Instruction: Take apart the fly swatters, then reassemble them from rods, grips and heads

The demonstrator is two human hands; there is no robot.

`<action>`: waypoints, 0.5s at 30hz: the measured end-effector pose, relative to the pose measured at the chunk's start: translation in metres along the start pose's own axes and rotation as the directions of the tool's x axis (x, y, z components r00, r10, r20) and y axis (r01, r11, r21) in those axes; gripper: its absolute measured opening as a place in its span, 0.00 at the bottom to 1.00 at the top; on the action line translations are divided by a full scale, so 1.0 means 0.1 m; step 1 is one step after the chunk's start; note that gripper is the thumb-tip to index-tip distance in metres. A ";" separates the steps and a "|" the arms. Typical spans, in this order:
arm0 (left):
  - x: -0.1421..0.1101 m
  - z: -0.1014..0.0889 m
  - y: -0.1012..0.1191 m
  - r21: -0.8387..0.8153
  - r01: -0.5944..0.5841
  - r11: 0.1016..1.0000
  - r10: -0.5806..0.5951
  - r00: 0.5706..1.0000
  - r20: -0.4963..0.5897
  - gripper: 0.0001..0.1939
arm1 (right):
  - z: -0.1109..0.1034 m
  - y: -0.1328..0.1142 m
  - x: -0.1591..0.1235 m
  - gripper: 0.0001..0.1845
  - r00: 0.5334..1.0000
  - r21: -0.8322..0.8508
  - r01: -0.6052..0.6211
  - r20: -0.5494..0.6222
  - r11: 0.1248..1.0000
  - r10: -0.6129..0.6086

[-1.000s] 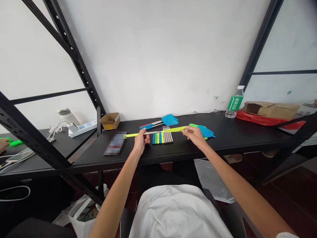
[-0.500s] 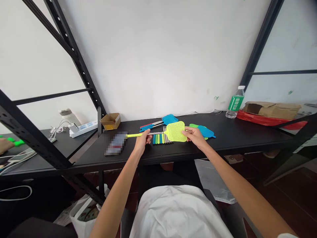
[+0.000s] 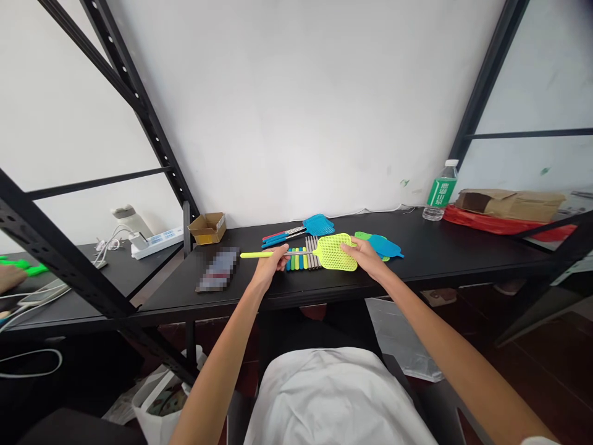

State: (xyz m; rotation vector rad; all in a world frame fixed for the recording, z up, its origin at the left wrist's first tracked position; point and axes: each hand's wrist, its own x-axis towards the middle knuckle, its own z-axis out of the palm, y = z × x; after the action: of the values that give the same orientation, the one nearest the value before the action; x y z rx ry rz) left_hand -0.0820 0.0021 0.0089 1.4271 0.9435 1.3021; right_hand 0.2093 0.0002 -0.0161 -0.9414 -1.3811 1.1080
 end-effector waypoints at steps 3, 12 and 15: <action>-0.01 0.00 0.01 0.012 -0.009 1.000 0.009 1.000 0.014 0.20 | -0.01 0.01 0.01 0.33 0.997 -0.038 -0.013 -0.077 0.999 0.010; 0.00 0.00 0.02 0.021 0.005 1.000 -0.006 0.999 0.049 0.18 | -0.04 0.07 0.05 0.34 0.993 -0.044 -0.011 -0.116 0.999 0.006; -0.01 0.01 0.03 0.025 0.000 1.000 -0.001 0.998 0.070 0.19 | -0.04 0.06 0.04 0.33 0.992 -0.053 -0.003 -0.127 0.999 -0.004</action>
State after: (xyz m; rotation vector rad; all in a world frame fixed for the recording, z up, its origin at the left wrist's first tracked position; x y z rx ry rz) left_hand -0.0816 0.0006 0.0120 1.4823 0.9166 1.2357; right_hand 0.2123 0.0066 -0.0212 -1.0322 -1.3121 0.9972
